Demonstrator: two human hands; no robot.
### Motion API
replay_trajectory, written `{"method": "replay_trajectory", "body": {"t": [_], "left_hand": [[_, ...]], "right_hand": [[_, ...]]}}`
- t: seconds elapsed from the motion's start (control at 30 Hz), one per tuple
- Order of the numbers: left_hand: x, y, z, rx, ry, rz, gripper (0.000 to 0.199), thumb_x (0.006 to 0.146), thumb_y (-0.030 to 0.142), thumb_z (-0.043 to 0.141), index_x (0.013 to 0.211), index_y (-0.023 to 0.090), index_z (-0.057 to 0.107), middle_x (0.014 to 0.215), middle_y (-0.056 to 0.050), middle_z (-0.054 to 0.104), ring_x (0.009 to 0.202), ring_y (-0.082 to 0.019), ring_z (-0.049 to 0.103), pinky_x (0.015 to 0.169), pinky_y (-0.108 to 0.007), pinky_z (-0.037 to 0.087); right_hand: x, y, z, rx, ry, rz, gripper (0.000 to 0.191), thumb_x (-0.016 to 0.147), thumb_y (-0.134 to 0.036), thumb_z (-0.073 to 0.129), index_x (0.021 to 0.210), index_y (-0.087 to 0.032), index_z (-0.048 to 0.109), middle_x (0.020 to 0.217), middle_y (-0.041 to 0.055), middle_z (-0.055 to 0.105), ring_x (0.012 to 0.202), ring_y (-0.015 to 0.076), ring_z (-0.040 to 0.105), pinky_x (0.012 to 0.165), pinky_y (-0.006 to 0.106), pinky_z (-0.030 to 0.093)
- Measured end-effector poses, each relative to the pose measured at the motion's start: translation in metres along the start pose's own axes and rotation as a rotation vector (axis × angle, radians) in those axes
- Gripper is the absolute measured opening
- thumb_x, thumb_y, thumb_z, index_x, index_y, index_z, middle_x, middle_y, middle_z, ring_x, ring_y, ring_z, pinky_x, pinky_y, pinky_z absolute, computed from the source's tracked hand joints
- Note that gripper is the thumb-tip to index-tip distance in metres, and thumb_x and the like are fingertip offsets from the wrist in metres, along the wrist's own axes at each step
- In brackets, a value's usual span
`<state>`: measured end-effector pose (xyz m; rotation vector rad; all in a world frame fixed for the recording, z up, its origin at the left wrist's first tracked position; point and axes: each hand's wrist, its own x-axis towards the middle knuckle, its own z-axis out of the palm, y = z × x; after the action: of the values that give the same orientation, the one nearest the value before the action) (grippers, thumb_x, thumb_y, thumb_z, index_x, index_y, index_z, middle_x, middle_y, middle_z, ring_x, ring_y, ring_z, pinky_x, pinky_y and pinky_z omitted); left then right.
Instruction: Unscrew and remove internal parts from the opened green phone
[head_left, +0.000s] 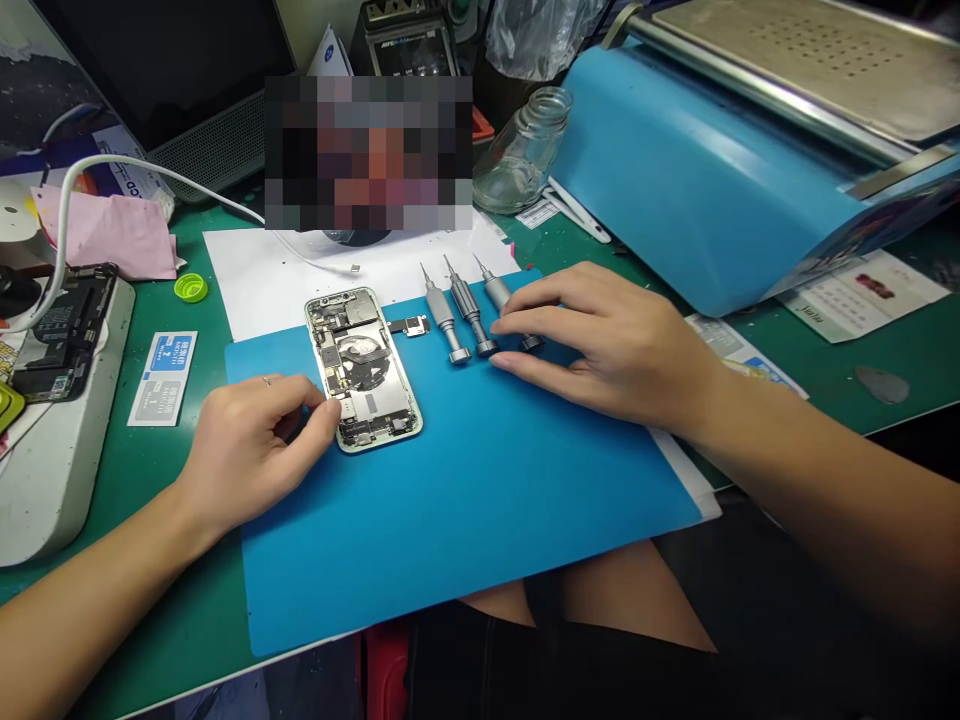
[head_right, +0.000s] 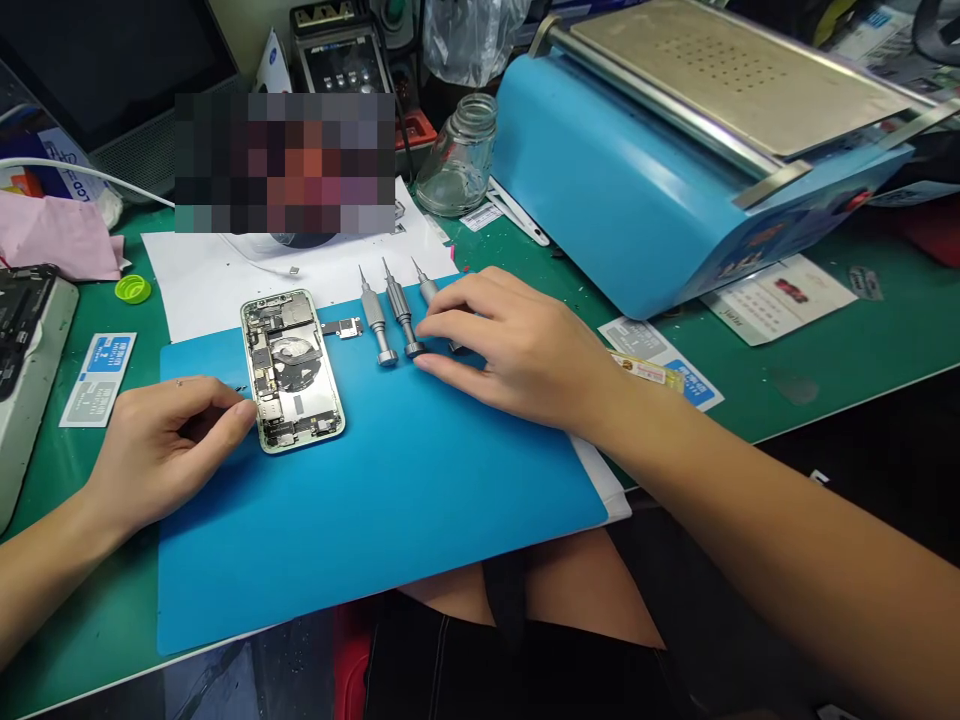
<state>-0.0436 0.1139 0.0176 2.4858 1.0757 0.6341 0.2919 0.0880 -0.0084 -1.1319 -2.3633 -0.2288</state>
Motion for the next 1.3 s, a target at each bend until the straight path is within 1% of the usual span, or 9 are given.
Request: {"method": "replay_trajectory", "body": {"t": [0.4, 0.67, 0.77, 0.83, 0.97, 1.03, 1.1, 1.2, 1.3], "left_hand": [[0.000, 0.000, -0.002, 0.006, -0.011, 0.014, 0.029, 0.098, 0.027, 0.059, 0.072, 0.018, 0.066, 0.058, 0.004, 0.058, 0.051, -0.009, 0.049, 0.051, -0.024, 0.034], [-0.004, -0.001, 0.001, 0.022, 0.012, 0.090, 0.024, 0.098, 0.024, 0.060, 0.075, 0.018, 0.065, 0.060, 0.003, 0.061, 0.053, -0.010, 0.051, 0.052, -0.025, 0.035], [-0.004, -0.002, 0.003, 0.011, 0.060, 0.166, 0.017, 0.097, 0.023, 0.063, 0.082, 0.017, 0.066, 0.063, 0.002, 0.060, 0.057, -0.012, 0.052, 0.057, -0.026, 0.038], [-0.003, -0.002, 0.004, 0.001, 0.098, 0.248, 0.009, 0.096, 0.024, 0.066, 0.096, 0.016, 0.068, 0.074, -0.002, 0.064, 0.067, -0.015, 0.057, 0.065, -0.028, 0.044], [-0.005, -0.003, 0.004, 0.034, 0.081, 0.383, 0.044, 0.093, 0.035, 0.073, 0.130, 0.014, 0.061, 0.113, -0.014, 0.068, 0.093, -0.024, 0.064, 0.080, -0.037, 0.048], [-0.006, -0.004, 0.003, 0.041, 0.060, 0.401, 0.051, 0.094, 0.039, 0.072, 0.137, 0.015, 0.057, 0.119, -0.015, 0.067, 0.097, -0.026, 0.064, 0.082, -0.039, 0.048], [-0.006, -0.004, 0.002, 0.026, 0.042, 0.409, 0.044, 0.098, 0.038, 0.066, 0.135, 0.016, 0.057, 0.115, -0.014, 0.069, 0.094, -0.024, 0.064, 0.079, -0.038, 0.046], [-0.007, -0.003, 0.001, -0.002, 0.040, 0.387, 0.020, 0.104, 0.034, 0.055, 0.113, 0.018, 0.063, 0.087, -0.004, 0.070, 0.076, -0.019, 0.058, 0.068, -0.034, 0.041], [-0.006, -0.002, 0.001, -0.027, 0.089, 0.301, 0.026, 0.107, 0.034, 0.047, 0.089, 0.020, 0.058, 0.069, 0.001, 0.059, 0.065, -0.016, 0.051, 0.061, -0.032, 0.038]], "right_hand": [[0.005, -0.002, 0.005, 0.128, 0.048, -0.032, 0.009, 0.094, -0.015, 0.068, 0.101, -0.020, 0.063, 0.096, 0.0076, 0.072, 0.090, 0.0233, 0.068, 0.081, 0.041, 0.057], [-0.007, -0.033, -0.031, 0.230, 0.077, 0.110, 0.016, 0.094, -0.015, 0.066, 0.105, -0.027, 0.063, 0.097, 0.0056, 0.072, 0.093, 0.0258, 0.070, 0.081, 0.044, 0.059], [-0.013, -0.052, -0.048, 0.375, 0.038, 0.225, 0.012, 0.096, -0.019, 0.063, 0.100, -0.030, 0.065, 0.093, 0.0033, 0.072, 0.089, 0.0244, 0.071, 0.076, 0.041, 0.060], [-0.010, -0.064, -0.055, 0.535, -0.013, 0.242, 0.008, 0.094, -0.023, 0.066, 0.099, -0.029, 0.066, 0.091, 0.0026, 0.072, 0.089, 0.0226, 0.072, 0.073, 0.036, 0.062], [0.013, -0.085, -0.055, 0.918, -0.155, 0.236, 0.009, 0.093, -0.021, 0.070, 0.099, -0.027, 0.066, 0.089, 0.0021, 0.073, 0.087, 0.0171, 0.072, 0.073, 0.026, 0.063], [0.028, -0.091, -0.048, 1.059, -0.195, 0.222, 0.007, 0.093, -0.021, 0.072, 0.096, -0.023, 0.066, 0.092, 0.0020, 0.073, 0.089, 0.0141, 0.072, 0.078, 0.023, 0.061], [0.043, -0.094, -0.039, 1.147, -0.164, 0.189, 0.008, 0.092, -0.018, 0.073, 0.094, -0.021, 0.066, 0.091, 0.0016, 0.072, 0.087, 0.0115, 0.070, 0.080, 0.021, 0.059], [0.063, -0.097, -0.025, 1.180, -0.137, 0.212, 0.007, 0.091, -0.016, 0.071, 0.090, -0.019, 0.065, 0.088, 0.0014, 0.070, 0.084, 0.0121, 0.069, 0.077, 0.022, 0.059], [0.082, -0.100, -0.013, 1.108, 0.010, 0.249, 0.006, 0.098, -0.022, 0.062, 0.093, -0.020, 0.062, 0.089, 0.0027, 0.069, 0.086, 0.0142, 0.069, 0.077, 0.025, 0.059]]}}
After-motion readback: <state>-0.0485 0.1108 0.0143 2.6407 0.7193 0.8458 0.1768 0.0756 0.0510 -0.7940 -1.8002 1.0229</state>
